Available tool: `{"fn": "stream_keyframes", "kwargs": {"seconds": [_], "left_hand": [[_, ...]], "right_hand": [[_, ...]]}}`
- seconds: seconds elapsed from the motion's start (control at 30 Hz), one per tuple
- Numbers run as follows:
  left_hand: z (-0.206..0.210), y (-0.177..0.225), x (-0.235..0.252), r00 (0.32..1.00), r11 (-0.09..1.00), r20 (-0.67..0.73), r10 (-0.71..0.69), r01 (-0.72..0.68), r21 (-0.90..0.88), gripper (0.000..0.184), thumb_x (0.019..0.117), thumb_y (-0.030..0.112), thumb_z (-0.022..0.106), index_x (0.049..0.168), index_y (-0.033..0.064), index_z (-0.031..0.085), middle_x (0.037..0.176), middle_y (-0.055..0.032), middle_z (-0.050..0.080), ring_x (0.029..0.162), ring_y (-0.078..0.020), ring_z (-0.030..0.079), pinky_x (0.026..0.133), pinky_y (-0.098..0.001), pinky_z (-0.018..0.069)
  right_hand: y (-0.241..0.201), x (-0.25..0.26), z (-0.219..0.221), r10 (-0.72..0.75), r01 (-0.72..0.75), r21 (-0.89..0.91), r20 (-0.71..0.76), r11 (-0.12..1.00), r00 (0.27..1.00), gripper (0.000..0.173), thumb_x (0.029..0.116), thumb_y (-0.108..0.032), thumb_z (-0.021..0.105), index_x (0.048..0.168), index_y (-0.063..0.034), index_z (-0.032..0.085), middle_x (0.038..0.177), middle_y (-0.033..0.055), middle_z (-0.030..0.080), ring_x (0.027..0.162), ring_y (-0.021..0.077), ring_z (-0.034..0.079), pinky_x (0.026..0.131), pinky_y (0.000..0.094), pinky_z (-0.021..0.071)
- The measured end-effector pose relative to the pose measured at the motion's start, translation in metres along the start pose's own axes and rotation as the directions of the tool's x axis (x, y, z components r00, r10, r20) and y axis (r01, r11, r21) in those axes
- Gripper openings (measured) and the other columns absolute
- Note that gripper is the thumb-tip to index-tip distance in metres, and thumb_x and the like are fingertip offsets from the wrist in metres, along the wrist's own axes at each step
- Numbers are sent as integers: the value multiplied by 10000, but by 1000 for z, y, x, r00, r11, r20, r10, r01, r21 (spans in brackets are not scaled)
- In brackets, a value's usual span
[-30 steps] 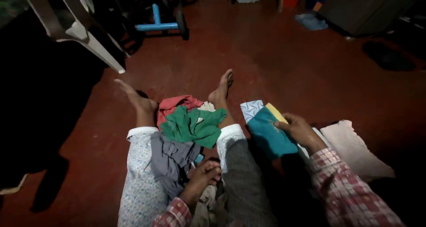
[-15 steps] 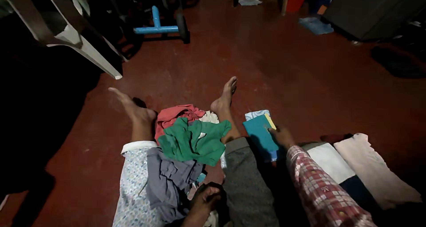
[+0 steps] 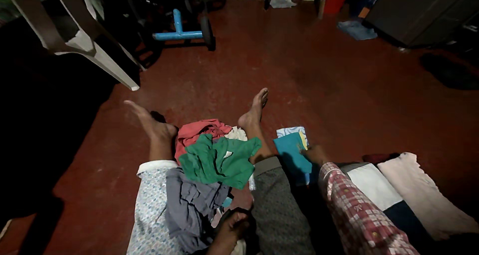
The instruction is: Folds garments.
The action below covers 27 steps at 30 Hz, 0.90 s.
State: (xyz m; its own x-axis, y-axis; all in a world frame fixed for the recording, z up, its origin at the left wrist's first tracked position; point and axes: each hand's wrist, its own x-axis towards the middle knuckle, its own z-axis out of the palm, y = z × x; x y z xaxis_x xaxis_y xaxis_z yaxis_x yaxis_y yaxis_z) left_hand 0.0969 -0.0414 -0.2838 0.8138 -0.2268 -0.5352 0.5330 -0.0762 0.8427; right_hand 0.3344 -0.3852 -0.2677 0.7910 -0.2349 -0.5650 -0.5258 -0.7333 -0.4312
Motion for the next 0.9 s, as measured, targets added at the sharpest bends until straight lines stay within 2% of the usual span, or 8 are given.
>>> {"fn": "stream_keyframes", "kwargs": {"seconds": [0.1, 0.3, 0.4, 0.57, 0.67, 0.77, 0.83, 0.9], "left_hand": [[-1, -4, 2, 1000, 1000, 3, 0, 0, -23, 162, 986, 72, 611, 1121, -4, 657, 965, -62, 695, 845, -132, 677, 792, -320, 585], [-4, -9, 6, 1000, 1000, -11, -3, 3, -2, 165, 987, 90, 623, 1121, 3, 665, 1006, -74, 704, 872, -142, 689, 803, -327, 594], [-4, -8, 7, 1000, 1000, -18, -9, 9, 2, 155, 986, 85, 626, 1112, 4, 666, 1010, -69, 694, 882, -133, 681, 814, -320, 589], [-4, -11, 8, 999, 1000, -37, -4, 3, -31, 145, 977, 75, 634, 1097, 4, 672, 984, -68, 698, 858, -137, 684, 789, -323, 596], [-4, -11, 7, 999, 1000, -42, -9, 9, -3, 152, 982, 94, 635, 1102, 7, 673, 1001, -67, 694, 877, -130, 678, 805, -319, 588], [-5, -11, 8, 999, 999, -53, -12, 14, 30, 178, 978, 123, 648, 1113, 14, 687, 1075, -84, 680, 961, -151, 669, 881, -346, 576], [-6, -13, 9, 998, 999, -57, -13, 15, 30, 178, 973, 131, 655, 1107, 20, 691, 1086, -91, 678, 975, -163, 669, 891, -359, 575], [-6, -14, 9, 998, 1000, -54, -14, 15, 14, 171, 972, 128, 655, 1102, 23, 689, 1068, -83, 678, 956, -155, 668, 874, -349, 576]], "right_hand": [[0, -2, 5, -14, 15, 18, -19, 1000, 1000, 438, 995, -271, 664, 1253, 80, 620, 1238, 293, 631, 1177, 410, 608, 1024, 572, 458], [1, -11, 9, -46, 57, 126, -90, 990, 995, 450, 977, -216, 684, 1323, 54, 588, 1238, 284, 637, 1163, 407, 620, 1017, 570, 473], [6, -7, 11, 9, 7, 213, -74, 977, 997, 445, 941, -216, 737, 1272, 54, 612, 1212, 276, 638, 1138, 391, 615, 995, 569, 473], [6, -6, 16, 107, -93, 353, -20, 931, 994, 521, 902, -177, 780, 1310, 82, 584, 1319, 286, 588, 1232, 383, 563, 1047, 550, 444], [4, -14, 16, 74, -55, 421, -27, 905, 997, 466, 916, -167, 763, 1289, 59, 599, 1257, 258, 610, 1143, 340, 586, 986, 523, 469], [5, -22, 9, -26, 46, 532, -46, 846, 999, 423, 941, -162, 732, 1299, 27, 607, 1207, 211, 655, 1069, 274, 645, 941, 467, 533], [3, -27, 1, -80, 103, 633, -65, 767, 995, 346, 954, -130, 708, 1254, 22, 625, 1113, 164, 685, 955, 206, 675, 853, 394, 572], [3, -30, -6, -102, 128, 735, -81, 666, 991, 311, 963, -94, 684, 1240, 29, 616, 1064, 143, 701, 902, 184, 696, 805, 363, 597]]}}
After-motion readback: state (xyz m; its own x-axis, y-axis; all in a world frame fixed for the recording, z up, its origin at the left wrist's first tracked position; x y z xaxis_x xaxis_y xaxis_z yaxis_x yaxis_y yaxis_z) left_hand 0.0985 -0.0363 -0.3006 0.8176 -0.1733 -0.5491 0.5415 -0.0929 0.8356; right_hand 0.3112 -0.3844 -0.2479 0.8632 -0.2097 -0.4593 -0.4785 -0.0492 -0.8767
